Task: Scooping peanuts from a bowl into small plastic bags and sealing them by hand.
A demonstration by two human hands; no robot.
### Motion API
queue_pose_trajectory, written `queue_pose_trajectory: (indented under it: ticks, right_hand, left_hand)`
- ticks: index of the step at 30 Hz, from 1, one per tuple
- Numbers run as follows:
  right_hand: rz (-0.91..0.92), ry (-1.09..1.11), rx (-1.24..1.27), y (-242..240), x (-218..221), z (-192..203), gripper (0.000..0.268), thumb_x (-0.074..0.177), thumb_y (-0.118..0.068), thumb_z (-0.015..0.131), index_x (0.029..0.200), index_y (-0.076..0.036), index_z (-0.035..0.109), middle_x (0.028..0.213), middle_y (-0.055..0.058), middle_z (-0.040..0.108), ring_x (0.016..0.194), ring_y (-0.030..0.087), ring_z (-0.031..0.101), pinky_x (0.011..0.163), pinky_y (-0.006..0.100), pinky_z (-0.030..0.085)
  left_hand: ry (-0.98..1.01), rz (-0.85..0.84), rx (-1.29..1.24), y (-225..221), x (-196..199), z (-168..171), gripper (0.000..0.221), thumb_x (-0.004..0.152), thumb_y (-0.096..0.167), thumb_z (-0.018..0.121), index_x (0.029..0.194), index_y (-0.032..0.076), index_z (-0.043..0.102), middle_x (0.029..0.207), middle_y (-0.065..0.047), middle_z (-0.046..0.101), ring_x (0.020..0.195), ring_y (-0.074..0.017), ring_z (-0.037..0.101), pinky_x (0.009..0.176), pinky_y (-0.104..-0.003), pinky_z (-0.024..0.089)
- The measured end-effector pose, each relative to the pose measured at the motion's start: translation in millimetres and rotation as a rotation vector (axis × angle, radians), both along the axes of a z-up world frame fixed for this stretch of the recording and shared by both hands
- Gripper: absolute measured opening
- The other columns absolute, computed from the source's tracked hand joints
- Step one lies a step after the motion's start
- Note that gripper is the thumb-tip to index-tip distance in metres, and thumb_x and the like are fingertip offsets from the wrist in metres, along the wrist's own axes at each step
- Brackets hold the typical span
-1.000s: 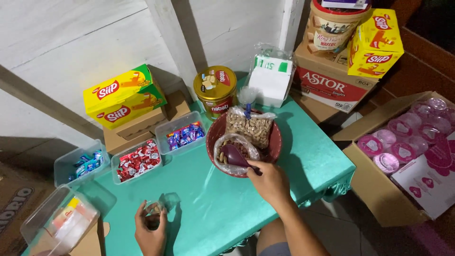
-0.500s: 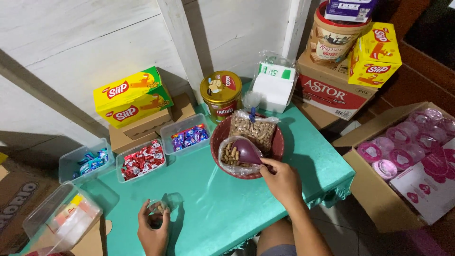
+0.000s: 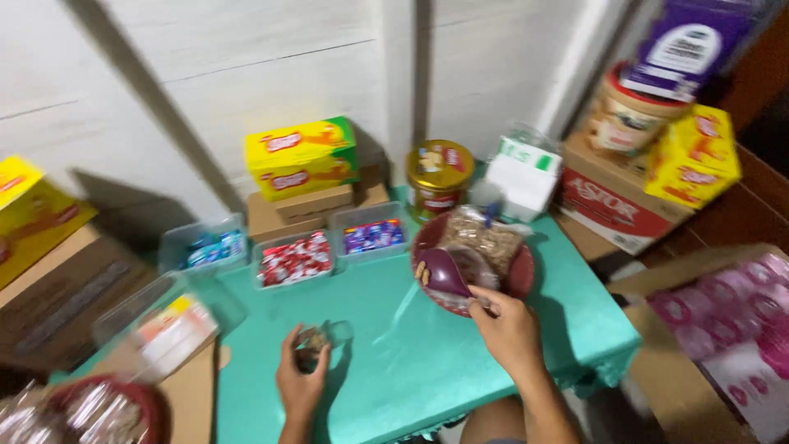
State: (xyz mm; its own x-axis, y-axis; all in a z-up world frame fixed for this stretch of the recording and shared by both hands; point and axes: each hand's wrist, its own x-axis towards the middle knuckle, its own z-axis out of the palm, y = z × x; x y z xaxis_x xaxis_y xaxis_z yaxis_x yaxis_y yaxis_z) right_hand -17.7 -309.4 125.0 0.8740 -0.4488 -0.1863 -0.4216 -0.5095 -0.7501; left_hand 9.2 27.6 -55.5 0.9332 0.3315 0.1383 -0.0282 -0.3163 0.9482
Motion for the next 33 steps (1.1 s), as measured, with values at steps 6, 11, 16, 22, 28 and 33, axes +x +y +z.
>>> queue_pose_trajectory:
  ticks: [6,11,16,22,28,33]
  right_hand:
    - [0.162,-0.275,-0.073,57.1,9.4,-28.8,0.025,0.088,-0.027,0.073,0.109,-0.021,0.085,0.045,-0.004,0.036,0.047,0.007,0.032,0.048,0.03,0.029]
    - [0.284,-0.216,-0.049,120.4,10.9,-14.2,0.029,0.089,-0.024,0.072,0.116,-0.018,0.084,0.051,-0.005,0.029,0.05,0.009,0.029,0.051,0.03,0.028]
    - [0.345,-0.061,-0.186,169.5,1.5,1.4,0.035,0.089,-0.031,0.071,0.122,-0.026,0.082,0.049,-0.001,0.037,0.052,0.012,0.03,0.052,0.033,0.028]
    - [0.375,0.112,-0.389,186.7,-3.3,0.8,0.04,0.087,-0.043,0.065,0.126,-0.045,0.075,0.109,0.005,0.08,0.109,0.019,0.074,0.077,0.042,0.059]
    - [0.385,0.057,-0.404,182.6,-3.3,-3.8,0.039,0.087,-0.042,0.066,0.125,-0.043,0.077,0.101,0.003,0.082,0.106,0.018,0.075,0.075,0.041,0.059]
    - [0.344,0.072,-0.38,173.3,-6.6,4.2,0.04,0.085,-0.041,0.068,0.124,-0.043,0.077,0.103,0.002,0.082,0.105,0.017,0.076,0.073,0.039,0.059]
  left_hand:
    - [-0.001,-0.061,-0.046,2.3,-2.5,15.5,0.066,0.079,0.019,0.084,0.14,0.019,0.059,0.12,-0.004,0.077,0.092,-0.0161,0.077,0.083,-0.027,0.061]
    - [0.141,-0.041,0.082,9.3,-10.1,36.0,0.071,0.079,0.036,0.083,0.144,0.029,0.056,0.106,0.002,0.076,0.087,-0.0167,0.073,0.079,-0.034,0.057]
    - [0.161,-0.077,0.08,12.7,-14.9,44.9,0.069,0.083,0.04,0.08,0.146,0.028,0.054,0.109,0.001,0.075,0.091,-0.0176,0.072,0.077,-0.036,0.056]
    - [0.13,-0.086,0.051,15.0,-15.8,46.7,0.069,0.084,0.042,0.079,0.146,0.026,0.054,0.108,0.002,0.073,0.088,-0.0145,0.07,0.076,-0.034,0.056]
    - [0.101,-0.101,0.059,14.8,-15.8,45.3,0.066,0.085,0.04,0.078,0.145,0.026,0.054,0.122,0.002,0.073,0.097,-0.018,0.073,0.079,-0.035,0.057]
    - [0.136,-0.088,0.064,13.5,-15.2,44.0,0.066,0.085,0.042,0.077,0.145,0.027,0.054,0.121,0.001,0.073,0.094,-0.0182,0.072,0.078,-0.036,0.058]
